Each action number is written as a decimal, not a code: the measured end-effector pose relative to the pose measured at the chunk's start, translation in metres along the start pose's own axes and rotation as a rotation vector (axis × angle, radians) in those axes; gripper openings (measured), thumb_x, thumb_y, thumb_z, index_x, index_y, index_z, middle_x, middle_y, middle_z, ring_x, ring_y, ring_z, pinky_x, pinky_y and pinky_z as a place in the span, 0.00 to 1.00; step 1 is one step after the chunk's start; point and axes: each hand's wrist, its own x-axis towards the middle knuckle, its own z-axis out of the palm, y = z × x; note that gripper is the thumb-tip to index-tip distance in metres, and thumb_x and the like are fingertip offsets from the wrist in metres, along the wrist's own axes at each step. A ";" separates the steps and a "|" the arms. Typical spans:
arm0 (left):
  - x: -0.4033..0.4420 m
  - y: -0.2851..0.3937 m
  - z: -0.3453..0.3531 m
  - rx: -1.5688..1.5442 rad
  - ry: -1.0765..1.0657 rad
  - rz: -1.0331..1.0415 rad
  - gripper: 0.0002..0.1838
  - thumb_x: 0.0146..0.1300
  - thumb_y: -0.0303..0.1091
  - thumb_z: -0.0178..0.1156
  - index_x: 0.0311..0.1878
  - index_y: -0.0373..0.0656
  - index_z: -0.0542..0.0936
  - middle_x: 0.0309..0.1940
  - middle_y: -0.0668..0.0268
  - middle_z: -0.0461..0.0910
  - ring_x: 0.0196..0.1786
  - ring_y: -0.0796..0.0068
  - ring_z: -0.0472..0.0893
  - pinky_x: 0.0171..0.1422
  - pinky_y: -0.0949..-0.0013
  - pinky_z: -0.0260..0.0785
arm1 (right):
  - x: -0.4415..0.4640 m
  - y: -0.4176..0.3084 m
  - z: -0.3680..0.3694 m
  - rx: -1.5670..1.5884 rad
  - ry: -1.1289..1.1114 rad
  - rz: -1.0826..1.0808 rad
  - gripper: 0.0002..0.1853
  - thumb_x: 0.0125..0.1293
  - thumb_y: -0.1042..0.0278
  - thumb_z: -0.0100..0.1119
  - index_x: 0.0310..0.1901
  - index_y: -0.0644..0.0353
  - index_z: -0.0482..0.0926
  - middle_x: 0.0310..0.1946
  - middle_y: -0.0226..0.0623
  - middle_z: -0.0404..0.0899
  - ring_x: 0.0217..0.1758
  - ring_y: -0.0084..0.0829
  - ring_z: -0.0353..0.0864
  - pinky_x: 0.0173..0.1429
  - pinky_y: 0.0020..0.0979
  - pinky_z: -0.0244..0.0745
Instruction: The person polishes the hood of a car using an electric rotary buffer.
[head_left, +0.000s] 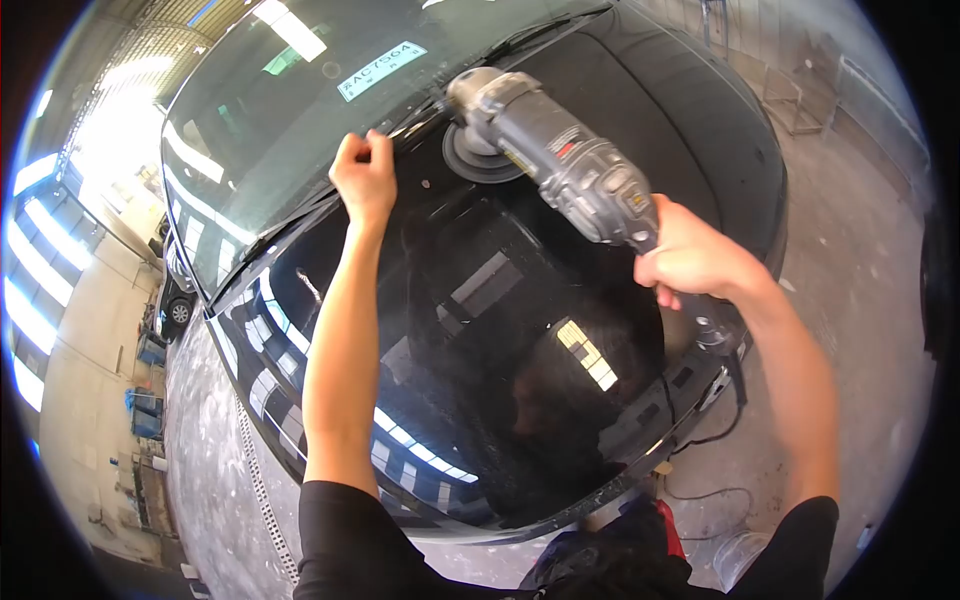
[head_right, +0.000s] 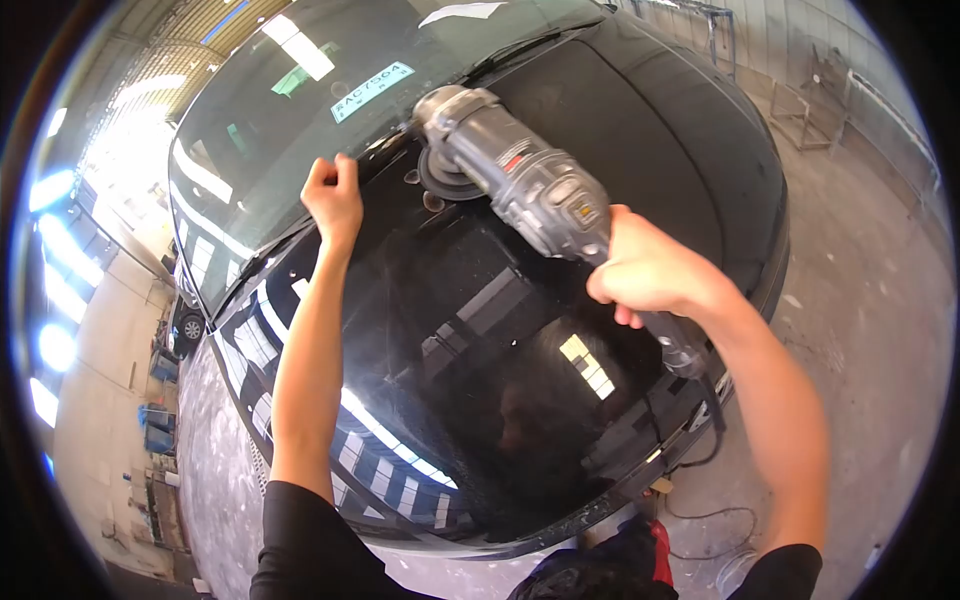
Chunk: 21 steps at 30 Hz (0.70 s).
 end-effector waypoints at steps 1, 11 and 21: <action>-0.002 0.008 0.008 -0.034 -0.024 0.003 0.20 0.65 0.33 0.64 0.21 0.35 0.68 0.14 0.63 0.69 0.23 0.78 0.63 0.28 0.66 0.59 | -0.006 0.003 -0.006 0.017 -0.017 0.015 0.36 0.51 0.84 0.54 0.65 0.70 0.59 0.26 0.39 0.76 0.17 0.26 0.77 0.21 0.30 0.74; -0.029 0.001 -0.067 0.071 0.032 0.000 0.21 0.66 0.33 0.65 0.21 0.37 0.67 0.14 0.67 0.64 0.24 0.79 0.61 0.28 0.67 0.57 | -0.029 -0.006 0.043 -0.010 -0.047 0.053 0.37 0.50 0.85 0.54 0.66 0.71 0.58 0.27 0.38 0.75 0.19 0.26 0.78 0.21 0.30 0.75; -0.082 -0.061 -0.277 0.270 0.216 -0.002 0.22 0.71 0.31 0.59 0.21 0.40 0.63 0.17 0.75 0.58 0.25 0.83 0.57 0.29 0.68 0.52 | 0.000 -0.041 0.170 -0.424 -0.250 -0.132 0.31 0.53 0.74 0.57 0.57 0.83 0.61 0.37 0.65 0.82 0.40 0.50 0.89 0.40 0.41 0.83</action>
